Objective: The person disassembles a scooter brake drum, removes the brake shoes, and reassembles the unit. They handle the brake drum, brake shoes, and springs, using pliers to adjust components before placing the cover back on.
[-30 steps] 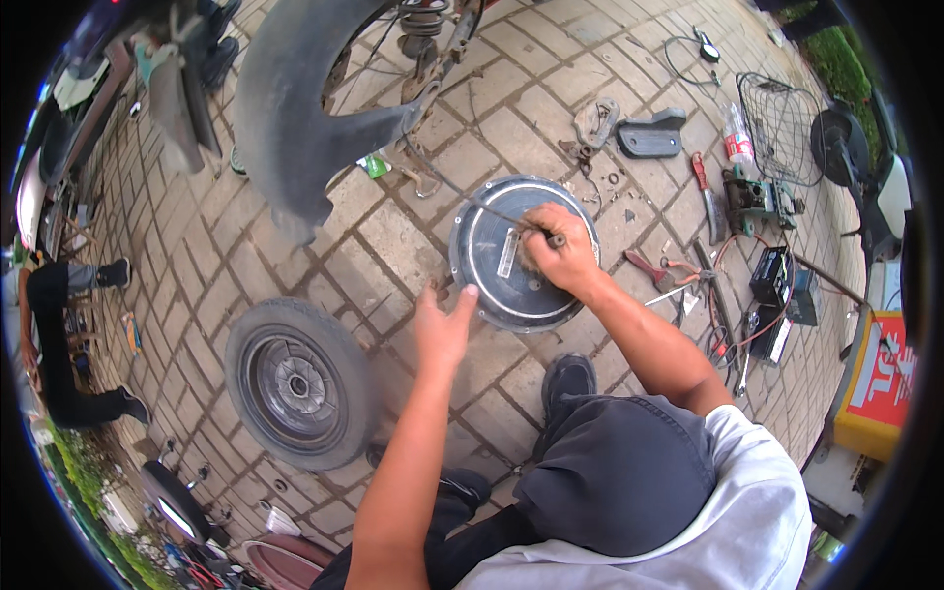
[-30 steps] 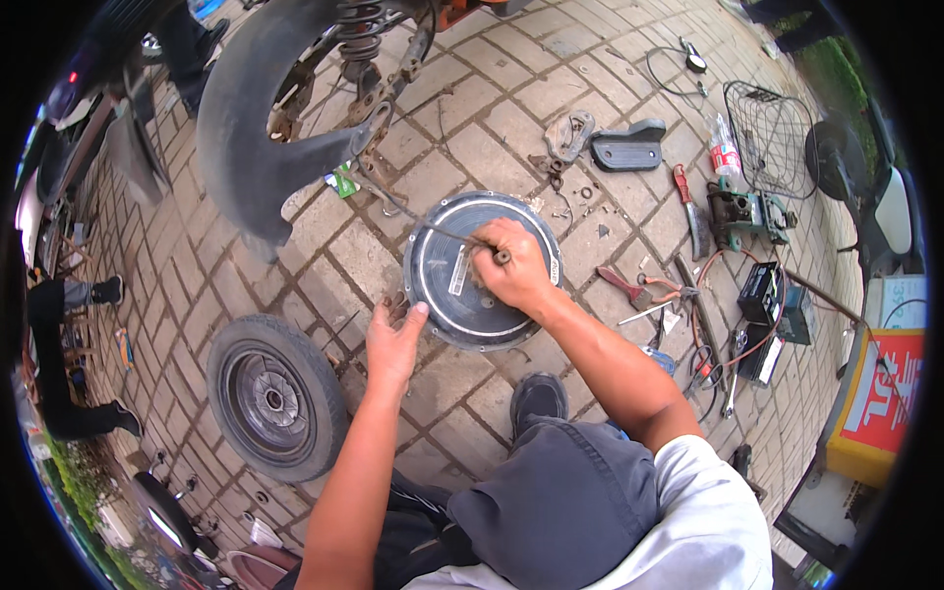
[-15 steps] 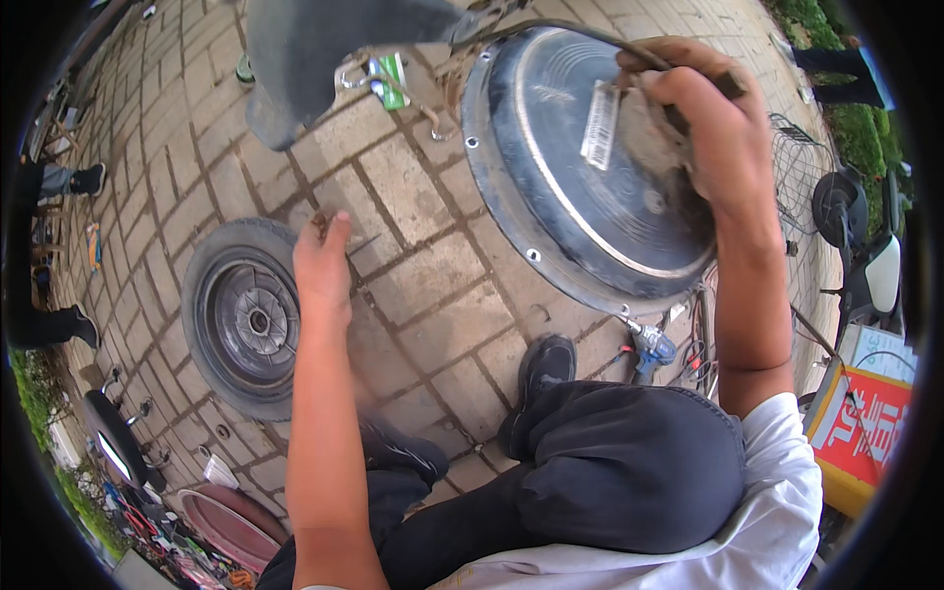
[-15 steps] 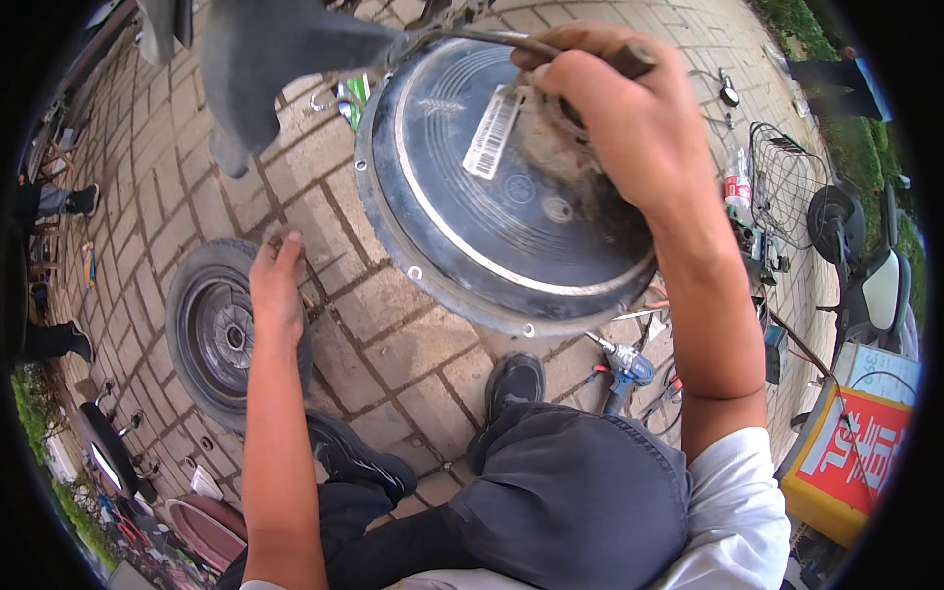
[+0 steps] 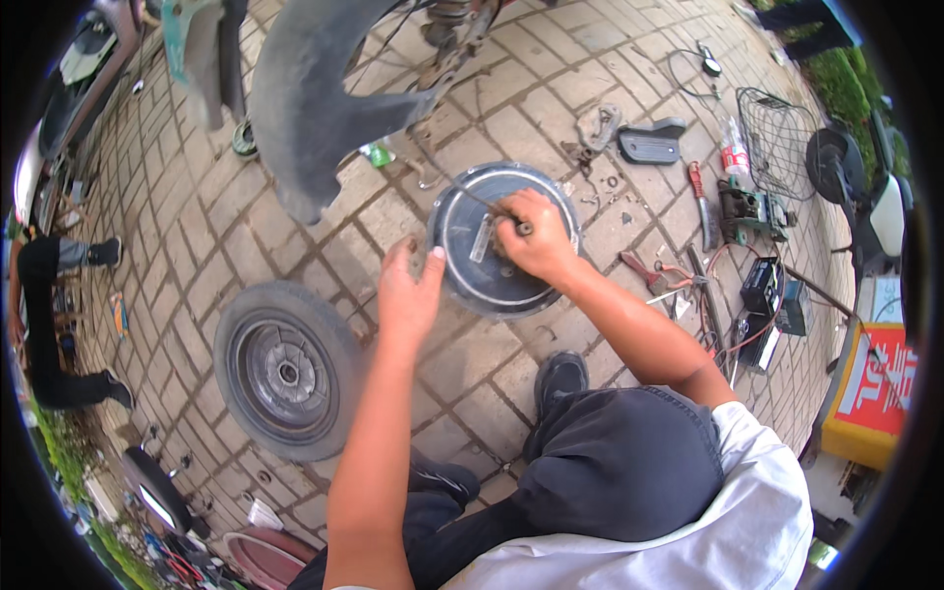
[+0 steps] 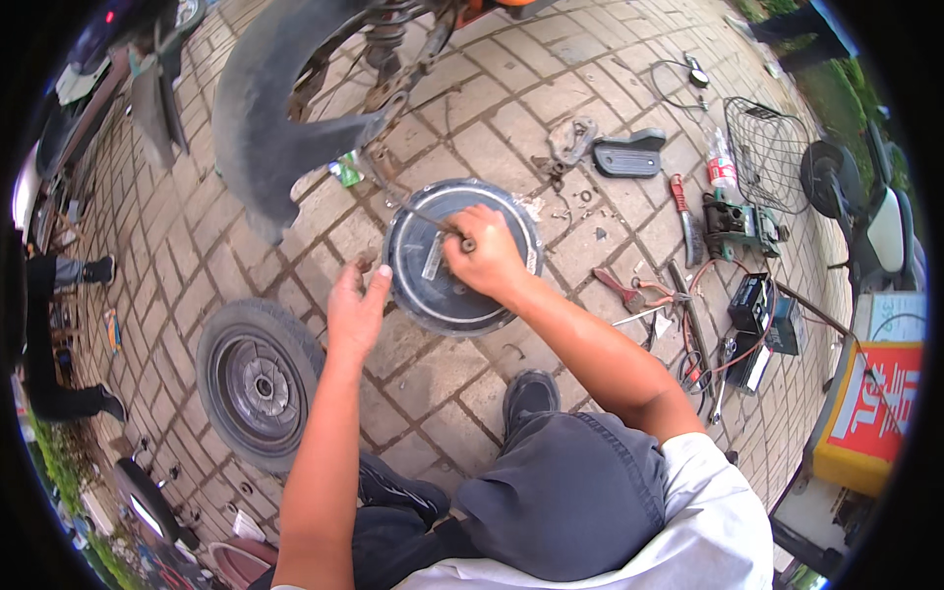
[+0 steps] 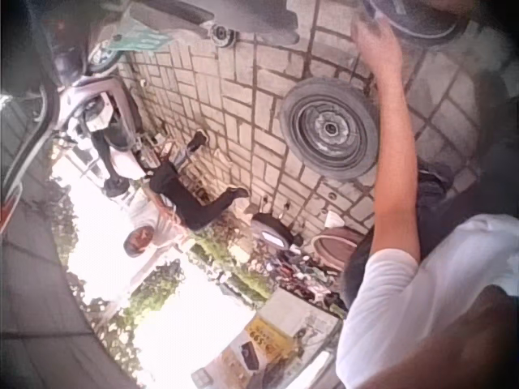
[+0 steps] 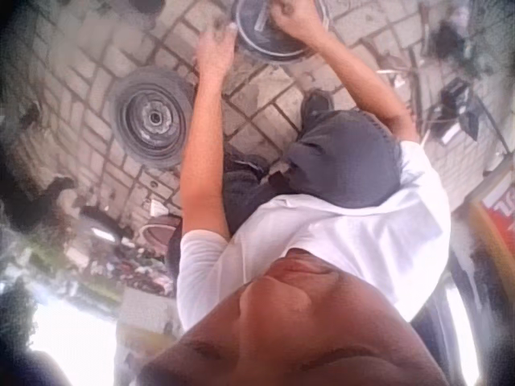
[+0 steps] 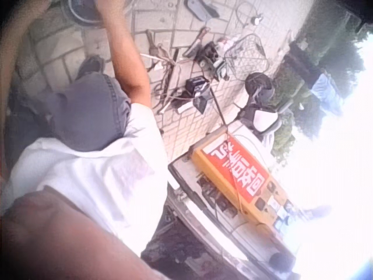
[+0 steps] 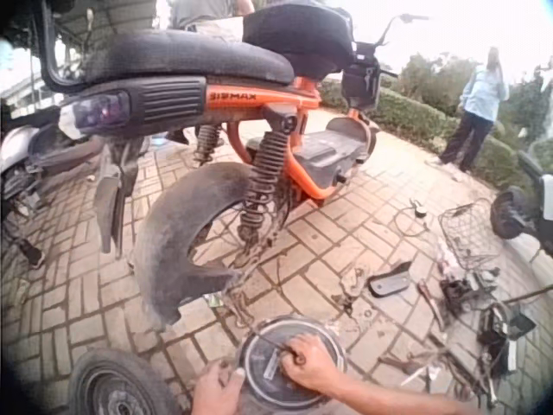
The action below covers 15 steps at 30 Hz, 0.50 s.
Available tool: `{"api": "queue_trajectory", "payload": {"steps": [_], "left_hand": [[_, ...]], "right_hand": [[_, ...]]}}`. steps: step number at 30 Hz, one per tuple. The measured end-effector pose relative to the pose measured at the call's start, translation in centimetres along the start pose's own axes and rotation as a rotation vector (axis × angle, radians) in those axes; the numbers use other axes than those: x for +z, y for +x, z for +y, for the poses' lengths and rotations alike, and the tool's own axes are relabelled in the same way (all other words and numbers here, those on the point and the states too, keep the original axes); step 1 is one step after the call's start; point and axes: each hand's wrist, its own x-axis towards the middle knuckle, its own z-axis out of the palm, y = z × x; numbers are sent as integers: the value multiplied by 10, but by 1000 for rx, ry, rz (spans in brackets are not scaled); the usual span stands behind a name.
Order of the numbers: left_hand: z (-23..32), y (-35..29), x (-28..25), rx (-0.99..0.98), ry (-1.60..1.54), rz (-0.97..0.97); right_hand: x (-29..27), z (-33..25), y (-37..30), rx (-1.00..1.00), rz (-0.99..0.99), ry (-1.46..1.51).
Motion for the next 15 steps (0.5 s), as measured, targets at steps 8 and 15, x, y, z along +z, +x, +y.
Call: {"api": "queue_trajectory", "payload": {"steps": [8,15], "left_hand": [[3,31,63,178,182,202],[12,33,63,100,148,117]], "right_hand": [[-14,3,0,-123,-128,-281],[-62,54,-20,525,7,236]]}}
